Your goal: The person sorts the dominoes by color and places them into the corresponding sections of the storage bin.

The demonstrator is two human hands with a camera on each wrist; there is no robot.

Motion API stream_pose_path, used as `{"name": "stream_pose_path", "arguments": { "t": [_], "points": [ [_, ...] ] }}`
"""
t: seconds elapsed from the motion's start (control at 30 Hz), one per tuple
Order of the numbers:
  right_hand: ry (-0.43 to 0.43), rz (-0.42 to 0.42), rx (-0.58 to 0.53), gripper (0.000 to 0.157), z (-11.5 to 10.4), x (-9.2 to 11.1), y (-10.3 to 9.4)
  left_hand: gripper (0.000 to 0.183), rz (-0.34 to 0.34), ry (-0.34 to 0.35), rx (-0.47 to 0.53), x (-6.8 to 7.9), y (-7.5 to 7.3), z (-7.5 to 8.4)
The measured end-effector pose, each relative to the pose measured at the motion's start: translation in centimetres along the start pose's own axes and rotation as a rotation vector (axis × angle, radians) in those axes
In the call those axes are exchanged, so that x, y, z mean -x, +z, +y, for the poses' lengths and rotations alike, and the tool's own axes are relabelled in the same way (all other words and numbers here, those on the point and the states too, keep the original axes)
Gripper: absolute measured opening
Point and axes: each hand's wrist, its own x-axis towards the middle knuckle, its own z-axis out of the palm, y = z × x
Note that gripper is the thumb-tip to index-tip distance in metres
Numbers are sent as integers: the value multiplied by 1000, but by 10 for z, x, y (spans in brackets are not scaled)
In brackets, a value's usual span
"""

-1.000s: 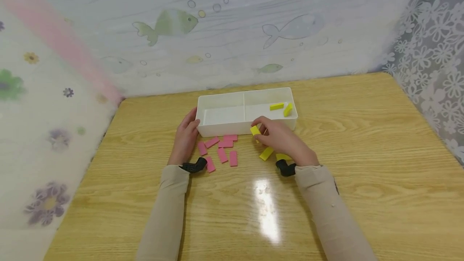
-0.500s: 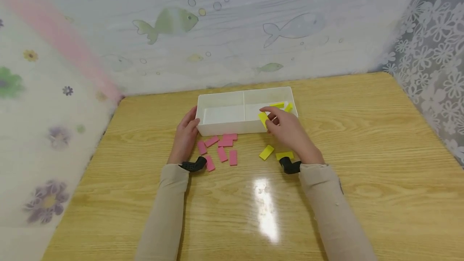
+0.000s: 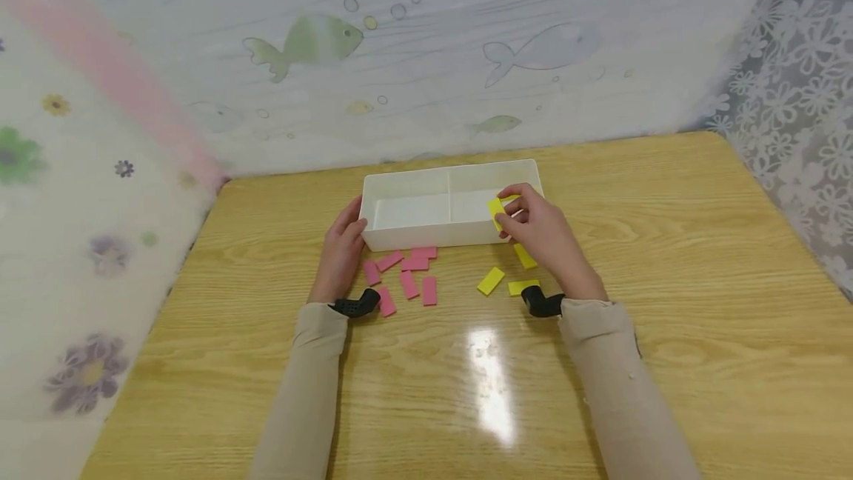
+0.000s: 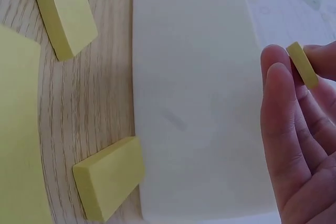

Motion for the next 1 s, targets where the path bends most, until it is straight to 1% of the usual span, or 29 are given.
{"name": "stream_pose_path", "arguments": {
  "t": [0.1, 0.27, 0.4, 0.6, 0.8, 1.0],
  "points": [
    [-14, 8, 26, 39, 0, 1, 0, 47, -13, 4, -11, 3, 1, 7],
    [-27, 51, 54, 34, -2, 3, -4, 49, -25, 21, -12, 4, 3, 11],
    [7, 85, 19, 35, -3, 5, -8, 49, -26, 18, 4, 4, 4, 9],
    [38, 90, -36, 34, 0, 6, -9, 48, -28, 8, -2, 4, 4, 9],
    [48, 95, -51, 39, 1, 4, -11, 48, -24, 22, -16, 4, 4, 10],
    [53, 95, -42, 38, 3, 5, -12, 48, -17, 20, -4, 5, 3, 9]
  ]
}}
